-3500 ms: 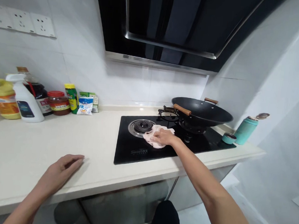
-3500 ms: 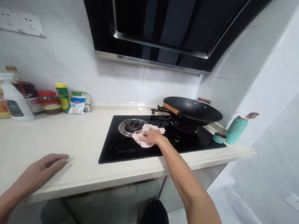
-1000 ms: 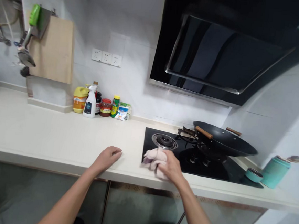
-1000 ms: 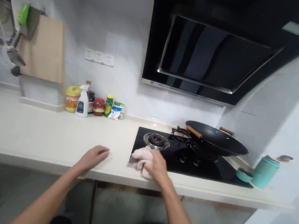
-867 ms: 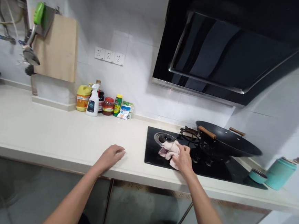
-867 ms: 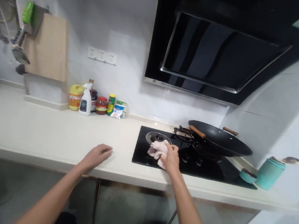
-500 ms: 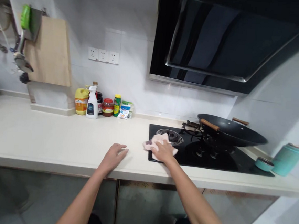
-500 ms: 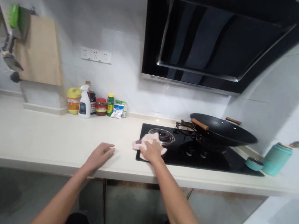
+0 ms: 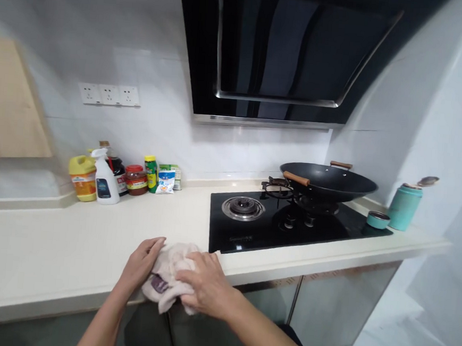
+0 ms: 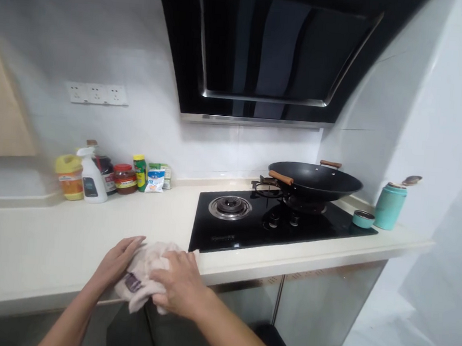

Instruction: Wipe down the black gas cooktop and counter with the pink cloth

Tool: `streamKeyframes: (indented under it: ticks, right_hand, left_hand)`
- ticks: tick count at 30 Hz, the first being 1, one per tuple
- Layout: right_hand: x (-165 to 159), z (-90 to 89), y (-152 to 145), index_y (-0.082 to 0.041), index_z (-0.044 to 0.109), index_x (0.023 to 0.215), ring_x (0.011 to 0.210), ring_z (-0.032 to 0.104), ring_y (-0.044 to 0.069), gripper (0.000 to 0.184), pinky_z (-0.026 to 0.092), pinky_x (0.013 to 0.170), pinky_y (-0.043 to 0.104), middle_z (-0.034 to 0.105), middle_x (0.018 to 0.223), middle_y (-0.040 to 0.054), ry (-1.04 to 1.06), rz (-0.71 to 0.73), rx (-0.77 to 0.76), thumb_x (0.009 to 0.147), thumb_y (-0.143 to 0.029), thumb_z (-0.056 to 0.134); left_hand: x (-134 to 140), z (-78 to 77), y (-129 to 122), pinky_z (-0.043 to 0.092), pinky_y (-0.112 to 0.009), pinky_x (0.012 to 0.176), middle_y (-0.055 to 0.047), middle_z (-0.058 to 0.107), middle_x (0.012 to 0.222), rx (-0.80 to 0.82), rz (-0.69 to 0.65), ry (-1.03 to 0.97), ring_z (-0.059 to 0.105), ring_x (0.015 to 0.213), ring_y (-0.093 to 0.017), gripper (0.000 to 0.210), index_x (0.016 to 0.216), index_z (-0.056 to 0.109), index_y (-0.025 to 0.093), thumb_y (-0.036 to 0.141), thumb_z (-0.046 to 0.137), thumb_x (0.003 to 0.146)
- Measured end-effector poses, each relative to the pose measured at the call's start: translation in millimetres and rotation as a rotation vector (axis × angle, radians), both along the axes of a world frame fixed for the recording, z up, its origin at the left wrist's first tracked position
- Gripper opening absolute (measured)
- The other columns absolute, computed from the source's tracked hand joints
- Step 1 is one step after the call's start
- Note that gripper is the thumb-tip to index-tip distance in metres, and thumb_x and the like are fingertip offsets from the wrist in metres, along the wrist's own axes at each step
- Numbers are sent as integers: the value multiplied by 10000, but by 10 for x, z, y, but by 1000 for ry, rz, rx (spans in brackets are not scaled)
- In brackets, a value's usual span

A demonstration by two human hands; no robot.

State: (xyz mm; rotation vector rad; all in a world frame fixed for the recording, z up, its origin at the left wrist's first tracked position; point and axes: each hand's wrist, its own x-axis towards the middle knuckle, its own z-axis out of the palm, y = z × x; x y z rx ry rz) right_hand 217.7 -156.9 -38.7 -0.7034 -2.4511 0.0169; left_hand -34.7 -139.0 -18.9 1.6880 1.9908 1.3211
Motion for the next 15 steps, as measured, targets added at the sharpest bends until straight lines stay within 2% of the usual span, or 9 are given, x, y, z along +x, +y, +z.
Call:
streamKeyframes:
  ticks: [4,7,11,15]
  right_hand:
    - [609,-205,128,-346,630,1273,1144,481,291,572,373,954,438,508,1387,81,109,-128,44,743,-461,811]
    - [1174,-309,248,-316,667,1253,1160,487,319,521,380,968,459,552,1341,105,168,-280,91,759,-454,758]
    - [2004,-331,398,-285,719,1170,1169,506,306,365,383,997,434,601,1284,98,191,-502,100,832,-369,613]
    - [2806,-318,558,-246,732,1146,1137,530,297,362,399,996,416,625,1245,112,156,-701,88,862,-363,541]
  left_hand:
    - [-16,26,9,502,-458,1057,-127,739,1229,-48,-11,107,660,1183,-325,618,1074,752,186,680,481,820]
    - [-33,33,25,538,-457,1006,-136,737,1239,-78,1,137,675,1157,-336,620,1088,753,183,679,502,812]
    - [-6,71,41,559,-452,970,-118,743,1236,-119,25,172,686,1134,-343,617,1084,754,197,680,500,799]
    - [44,126,38,550,-448,986,-101,754,1217,-161,44,198,679,1148,-350,635,1058,762,210,706,495,766]
